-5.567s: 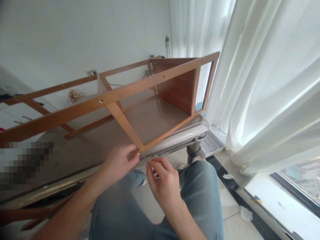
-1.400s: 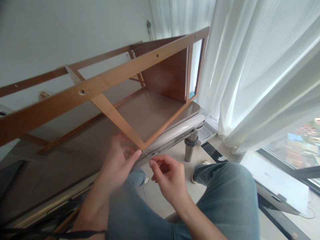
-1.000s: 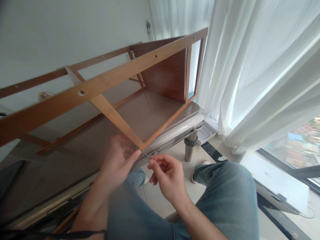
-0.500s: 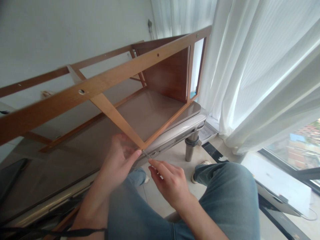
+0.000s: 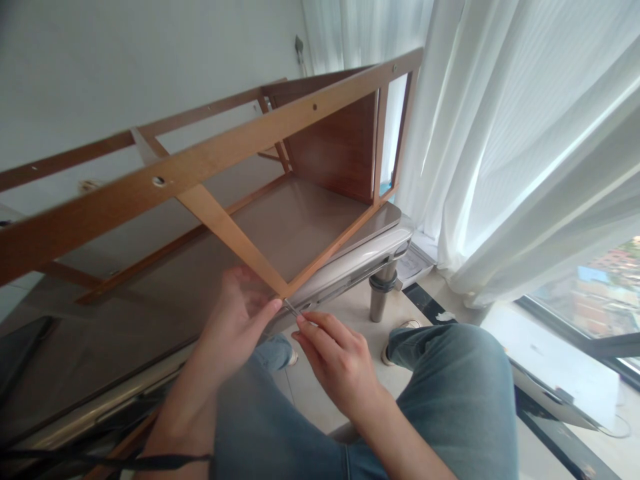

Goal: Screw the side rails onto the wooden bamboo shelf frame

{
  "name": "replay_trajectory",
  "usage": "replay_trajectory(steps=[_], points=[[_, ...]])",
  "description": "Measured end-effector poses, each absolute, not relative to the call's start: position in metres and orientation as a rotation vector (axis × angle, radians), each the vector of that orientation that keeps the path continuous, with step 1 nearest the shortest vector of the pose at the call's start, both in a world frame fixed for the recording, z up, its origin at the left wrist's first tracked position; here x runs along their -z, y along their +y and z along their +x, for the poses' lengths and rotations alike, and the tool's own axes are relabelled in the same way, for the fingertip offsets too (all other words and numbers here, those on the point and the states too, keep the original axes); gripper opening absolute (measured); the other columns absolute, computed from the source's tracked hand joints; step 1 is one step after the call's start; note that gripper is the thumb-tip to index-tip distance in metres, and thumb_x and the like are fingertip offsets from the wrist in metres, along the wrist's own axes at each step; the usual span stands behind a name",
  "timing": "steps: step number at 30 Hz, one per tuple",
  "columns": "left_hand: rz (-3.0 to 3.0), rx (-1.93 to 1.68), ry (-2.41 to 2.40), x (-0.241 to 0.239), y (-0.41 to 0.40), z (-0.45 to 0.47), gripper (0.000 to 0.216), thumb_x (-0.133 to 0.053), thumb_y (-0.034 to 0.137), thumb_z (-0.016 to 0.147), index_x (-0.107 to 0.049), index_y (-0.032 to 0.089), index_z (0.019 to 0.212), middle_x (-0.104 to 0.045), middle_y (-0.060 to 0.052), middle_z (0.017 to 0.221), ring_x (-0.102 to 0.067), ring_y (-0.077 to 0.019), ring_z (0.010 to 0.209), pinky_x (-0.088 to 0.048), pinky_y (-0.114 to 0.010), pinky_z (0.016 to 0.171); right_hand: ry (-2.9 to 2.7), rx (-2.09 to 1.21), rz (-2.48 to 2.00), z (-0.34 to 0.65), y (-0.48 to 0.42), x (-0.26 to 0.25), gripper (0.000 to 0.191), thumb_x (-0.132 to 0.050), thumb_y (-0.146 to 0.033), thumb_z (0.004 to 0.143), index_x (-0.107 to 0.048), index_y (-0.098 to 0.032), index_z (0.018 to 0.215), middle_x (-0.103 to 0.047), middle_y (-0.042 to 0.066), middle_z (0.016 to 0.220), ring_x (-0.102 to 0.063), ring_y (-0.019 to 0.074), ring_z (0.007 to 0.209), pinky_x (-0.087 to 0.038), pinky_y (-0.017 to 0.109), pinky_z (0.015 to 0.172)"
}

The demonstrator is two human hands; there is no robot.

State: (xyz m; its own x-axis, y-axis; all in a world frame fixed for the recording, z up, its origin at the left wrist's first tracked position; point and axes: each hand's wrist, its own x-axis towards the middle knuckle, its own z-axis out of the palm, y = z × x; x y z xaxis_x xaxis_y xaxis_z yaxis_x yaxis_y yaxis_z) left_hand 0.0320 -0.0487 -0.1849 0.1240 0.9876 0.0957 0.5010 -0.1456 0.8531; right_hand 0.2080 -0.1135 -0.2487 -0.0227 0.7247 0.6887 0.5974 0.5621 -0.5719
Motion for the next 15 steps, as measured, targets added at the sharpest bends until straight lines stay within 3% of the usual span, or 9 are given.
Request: replay_trajectory(steps=[15], points=[[1.732, -0.904, 1.464, 0.1829, -0.0494, 0.0312, 0.048, -0.068, 0.028, 0.089, -0.039, 0.022, 0.128, -0.060, -0.011, 0.124, -0.068, -0.0203, 0.098, -0.054, -0.036, 0.086, -1.405, -0.548, -1.148, 0.2017, -0.1115, 0.2431, 0.012, -0.075, -0.026, 0.091, -0.081, -0.024, 0.101, -0.078, 0.005, 0.090, -0.072, 0.0167, 0.066, -0.063, 0.028, 0.060]])
